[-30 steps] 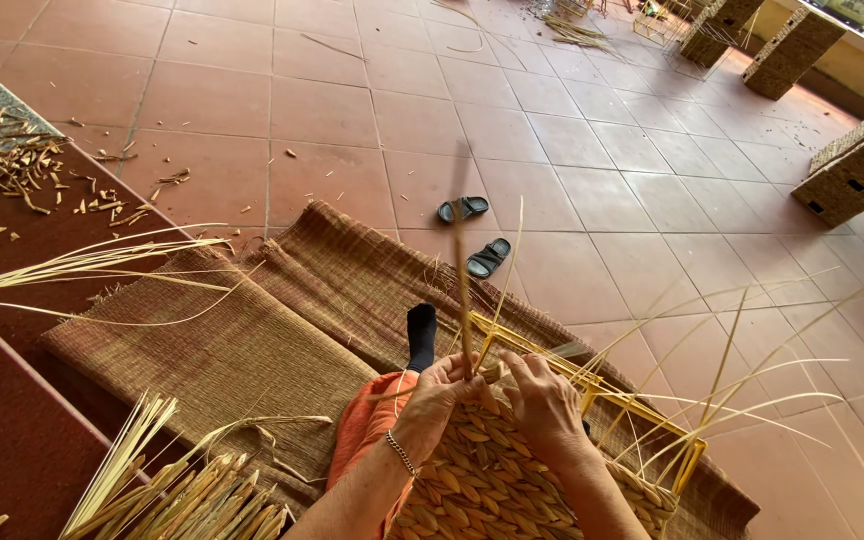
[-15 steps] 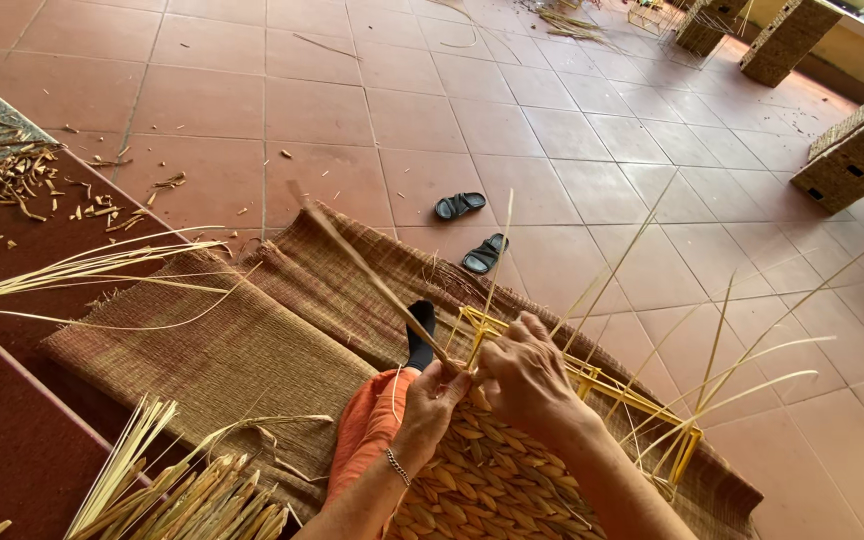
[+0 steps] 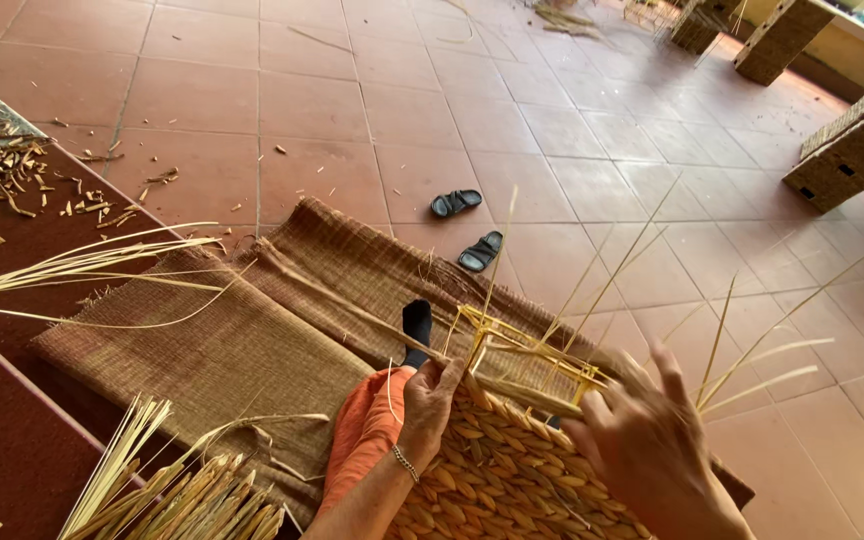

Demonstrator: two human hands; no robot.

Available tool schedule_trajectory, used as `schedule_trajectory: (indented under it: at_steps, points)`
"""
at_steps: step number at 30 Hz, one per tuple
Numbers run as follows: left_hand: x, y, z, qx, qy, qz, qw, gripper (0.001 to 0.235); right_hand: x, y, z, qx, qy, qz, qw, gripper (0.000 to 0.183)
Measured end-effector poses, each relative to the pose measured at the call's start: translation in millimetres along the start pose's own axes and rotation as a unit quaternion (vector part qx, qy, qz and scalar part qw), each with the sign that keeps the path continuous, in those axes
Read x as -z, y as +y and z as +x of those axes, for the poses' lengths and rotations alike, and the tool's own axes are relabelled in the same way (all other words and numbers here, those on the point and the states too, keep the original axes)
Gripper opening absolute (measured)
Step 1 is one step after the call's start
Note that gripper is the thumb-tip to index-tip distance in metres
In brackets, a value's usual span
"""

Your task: The person sits on a mat on a tiled floor and weaves a basket using dried palm leaves. They interlace the leaves through a yellow plastic frame, pulling them tight to form the basket's body.

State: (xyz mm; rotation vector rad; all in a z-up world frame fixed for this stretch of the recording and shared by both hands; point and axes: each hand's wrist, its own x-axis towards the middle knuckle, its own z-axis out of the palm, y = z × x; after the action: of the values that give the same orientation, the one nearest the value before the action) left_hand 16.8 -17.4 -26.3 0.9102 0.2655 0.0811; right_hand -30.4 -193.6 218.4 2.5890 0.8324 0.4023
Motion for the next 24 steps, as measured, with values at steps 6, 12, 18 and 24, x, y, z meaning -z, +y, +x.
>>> schedule_trajectory:
  at_steps: [6, 12, 18, 24]
  points:
    - [3, -13, 8, -0.038, 0.036, 0.039, 0.998, 0.022, 52, -1, -53, -0.192, -0.391, -0.042, 0.899, 0.040]
    - [4, -16, 2, -0.056, 0.031, 0.005, 0.998, 0.013, -48, -30, -85, -0.278, -0.379, 0.110, 0.876, 0.037]
    - [11, 14, -6, -0.307, -0.033, 0.272, 0.912, 0.010, -139, -54, -147, -0.293, -0.234, 0.256, 0.891, 0.036]
    - [15, 70, -7, -0.327, -0.244, 0.435, 0.803, 0.017, -138, -58, -74, -0.129, 0.204, 0.343, 0.908, 0.046]
